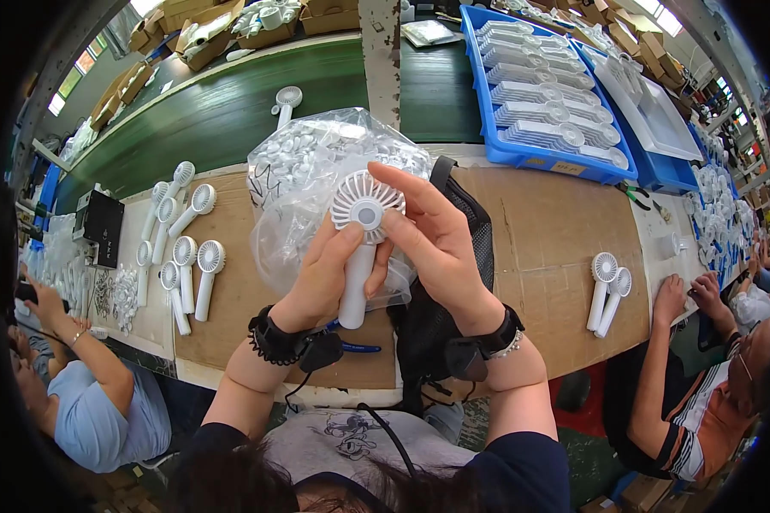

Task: The person assembles a handheld fan by pressing a small circular cap onto the back of the fan head, then repeats the process with a second fan before setting both down.

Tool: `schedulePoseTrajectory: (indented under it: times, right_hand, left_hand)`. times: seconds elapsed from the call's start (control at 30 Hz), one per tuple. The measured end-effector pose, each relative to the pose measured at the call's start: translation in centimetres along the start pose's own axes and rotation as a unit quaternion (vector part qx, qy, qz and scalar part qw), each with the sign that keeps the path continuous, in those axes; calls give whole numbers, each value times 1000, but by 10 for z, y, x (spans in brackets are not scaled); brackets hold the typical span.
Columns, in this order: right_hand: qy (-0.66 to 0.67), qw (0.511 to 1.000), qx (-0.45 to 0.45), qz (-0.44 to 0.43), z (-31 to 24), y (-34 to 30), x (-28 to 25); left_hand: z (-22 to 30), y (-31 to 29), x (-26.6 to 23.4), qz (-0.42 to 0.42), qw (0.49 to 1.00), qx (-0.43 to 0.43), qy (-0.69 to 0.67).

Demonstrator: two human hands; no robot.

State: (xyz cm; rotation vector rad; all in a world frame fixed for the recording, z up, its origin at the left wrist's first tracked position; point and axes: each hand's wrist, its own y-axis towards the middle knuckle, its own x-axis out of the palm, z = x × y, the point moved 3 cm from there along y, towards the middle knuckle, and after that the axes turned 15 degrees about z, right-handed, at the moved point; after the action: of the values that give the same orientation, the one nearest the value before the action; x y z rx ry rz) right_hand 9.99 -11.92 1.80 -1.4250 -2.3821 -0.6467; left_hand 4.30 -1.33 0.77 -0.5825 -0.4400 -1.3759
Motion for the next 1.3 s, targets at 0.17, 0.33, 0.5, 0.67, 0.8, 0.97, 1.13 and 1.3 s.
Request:
schedulePoseTrajectory:
  times: [0.17,0.33,0.5,0.67,0.8,0.97,1.13,1.3]
  right_hand:
    - [-31,999,5,-16,-4,0,5]
    - [-66,997,-37,-27,-4,-1,5]
    - [-66,995,-68,-26,0,-2,5]
    - [-64,997,-32,-20,-1,0,5]
    - [-51,999,9,-12,-6,2,4]
    - [-99,995,-1,-9,-6,4,-1]
    - [-257,963,-77,-40,-10,9,-11]
    - [-222,973,-51,-28,-6,9,-8]
  left_hand:
    - [-4,4,-4,4,989,120,89]
    - [-6,6,-10,6,967,176,184]
    - [-4,5,-13,36,951,182,247]
    - [-6,7,-12,42,963,168,206]
    - [3,5,-6,26,980,136,142]
    - [3,6,-10,10,974,150,172]
    - [3,5,-12,11,947,178,269]
    - [3,3,-12,7,947,165,276]
